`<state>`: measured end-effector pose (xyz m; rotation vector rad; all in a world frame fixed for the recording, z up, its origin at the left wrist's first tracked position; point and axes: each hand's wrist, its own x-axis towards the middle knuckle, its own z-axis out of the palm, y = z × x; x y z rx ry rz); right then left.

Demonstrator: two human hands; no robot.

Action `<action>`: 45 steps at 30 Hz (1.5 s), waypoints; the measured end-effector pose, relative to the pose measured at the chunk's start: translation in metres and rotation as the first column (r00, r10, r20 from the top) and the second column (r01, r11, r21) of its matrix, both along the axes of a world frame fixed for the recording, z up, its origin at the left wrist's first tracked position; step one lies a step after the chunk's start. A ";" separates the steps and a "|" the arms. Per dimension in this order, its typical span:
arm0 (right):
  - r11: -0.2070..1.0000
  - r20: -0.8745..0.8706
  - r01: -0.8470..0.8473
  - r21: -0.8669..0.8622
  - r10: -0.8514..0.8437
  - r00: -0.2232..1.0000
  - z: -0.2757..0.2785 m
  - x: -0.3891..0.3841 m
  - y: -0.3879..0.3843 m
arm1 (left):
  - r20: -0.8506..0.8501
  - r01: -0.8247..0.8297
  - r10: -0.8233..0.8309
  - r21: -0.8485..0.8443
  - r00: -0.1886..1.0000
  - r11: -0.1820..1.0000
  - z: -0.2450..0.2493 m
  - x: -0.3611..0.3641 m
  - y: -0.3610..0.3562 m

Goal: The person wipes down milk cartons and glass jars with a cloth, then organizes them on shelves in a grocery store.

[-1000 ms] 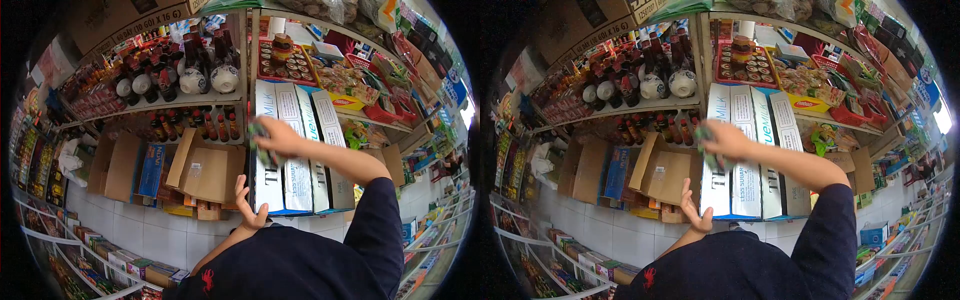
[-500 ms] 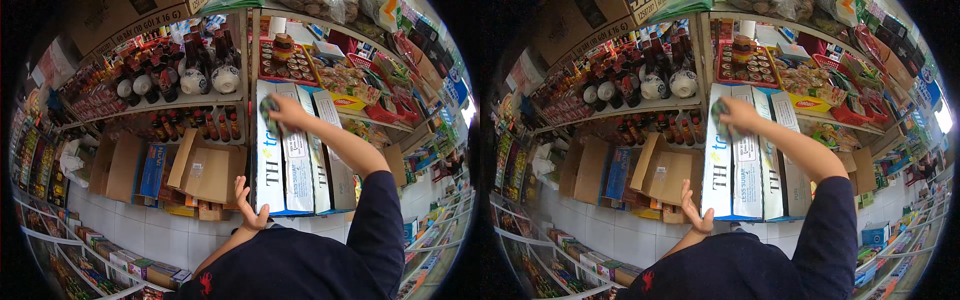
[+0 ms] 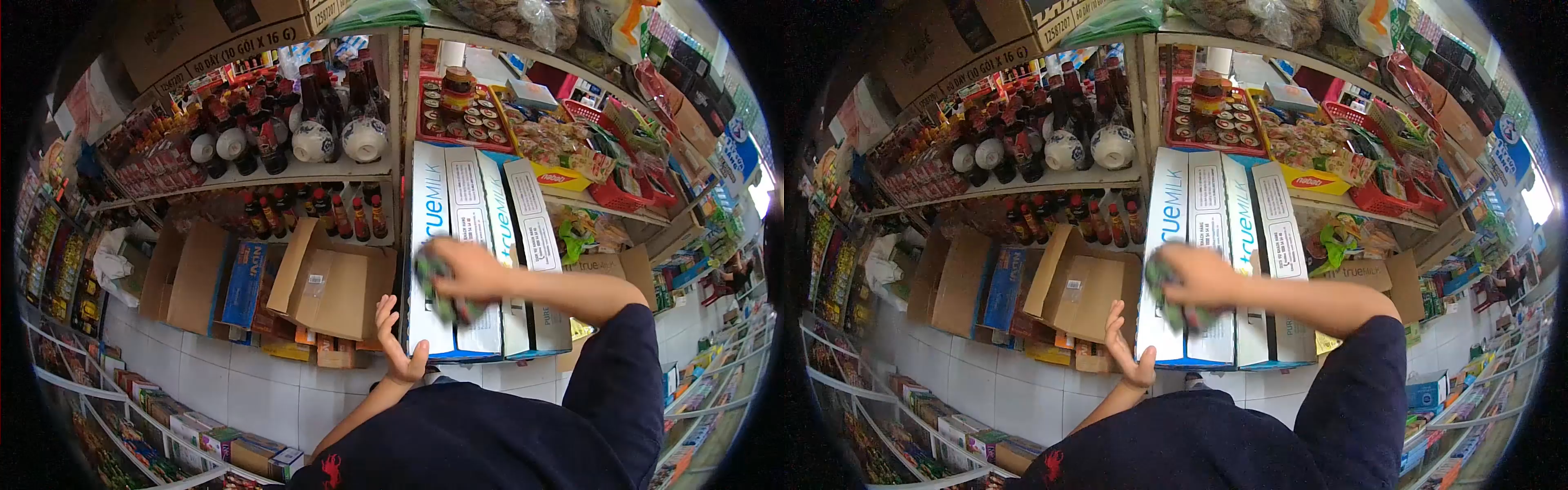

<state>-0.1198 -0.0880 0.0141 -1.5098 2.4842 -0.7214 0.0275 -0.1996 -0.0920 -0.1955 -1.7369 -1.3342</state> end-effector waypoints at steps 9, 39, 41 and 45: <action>0.963 -0.114 -0.254 -0.089 0.243 0.963 -0.002 0.002 -0.002 | 0.009 -0.008 0.008 0.018 1.000 1.000 -0.002 -0.001 0.000; 0.931 0.029 -0.366 -0.005 0.366 0.930 0.012 0.028 0.006 | -0.021 0.075 -0.073 0.133 0.997 0.988 -0.003 0.002 0.003; 0.951 -0.049 -0.304 -0.055 0.301 0.952 -0.003 -0.001 0.001 | 0.006 0.085 -0.087 0.138 0.996 0.987 0.001 0.004 0.002; 0.998 -0.112 0.000 -0.070 -0.008 0.994 -0.006 -0.081 -0.015 | 0.033 0.115 -0.122 0.170 0.992 0.979 0.001 0.006 0.004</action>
